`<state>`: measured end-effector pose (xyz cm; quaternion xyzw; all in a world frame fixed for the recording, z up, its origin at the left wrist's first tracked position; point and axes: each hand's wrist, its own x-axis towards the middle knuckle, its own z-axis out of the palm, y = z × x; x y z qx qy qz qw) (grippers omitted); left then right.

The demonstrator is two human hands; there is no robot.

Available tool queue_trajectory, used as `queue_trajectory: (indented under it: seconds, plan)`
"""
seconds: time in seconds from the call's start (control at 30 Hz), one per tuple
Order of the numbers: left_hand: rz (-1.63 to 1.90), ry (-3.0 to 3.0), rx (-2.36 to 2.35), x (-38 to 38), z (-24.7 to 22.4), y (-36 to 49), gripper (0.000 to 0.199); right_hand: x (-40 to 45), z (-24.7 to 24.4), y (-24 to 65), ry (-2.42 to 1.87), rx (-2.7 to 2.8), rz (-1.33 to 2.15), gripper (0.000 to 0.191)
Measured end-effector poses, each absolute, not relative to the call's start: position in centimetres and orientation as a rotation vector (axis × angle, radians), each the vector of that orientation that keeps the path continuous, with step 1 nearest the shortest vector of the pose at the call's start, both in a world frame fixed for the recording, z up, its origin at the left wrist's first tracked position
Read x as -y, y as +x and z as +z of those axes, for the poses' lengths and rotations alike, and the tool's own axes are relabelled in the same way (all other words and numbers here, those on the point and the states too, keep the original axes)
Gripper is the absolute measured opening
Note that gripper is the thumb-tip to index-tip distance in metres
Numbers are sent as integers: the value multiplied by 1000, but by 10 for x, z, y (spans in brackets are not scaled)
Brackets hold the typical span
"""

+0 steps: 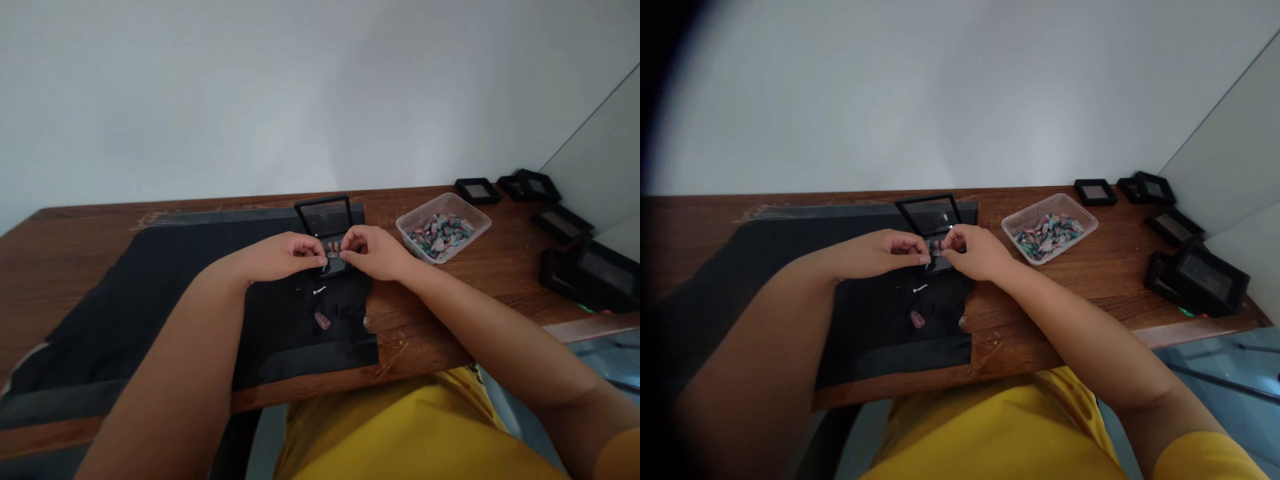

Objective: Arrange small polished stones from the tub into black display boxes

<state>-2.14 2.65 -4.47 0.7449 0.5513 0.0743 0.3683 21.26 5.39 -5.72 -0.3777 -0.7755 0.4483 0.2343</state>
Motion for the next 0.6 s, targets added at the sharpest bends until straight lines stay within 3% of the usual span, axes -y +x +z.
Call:
queue_trajectory:
  seconds: [0.6]
  plan:
    - [163,1925,-1559,-21,-33,-20,42,-54,-56,213,-1058,2119,1219,9]
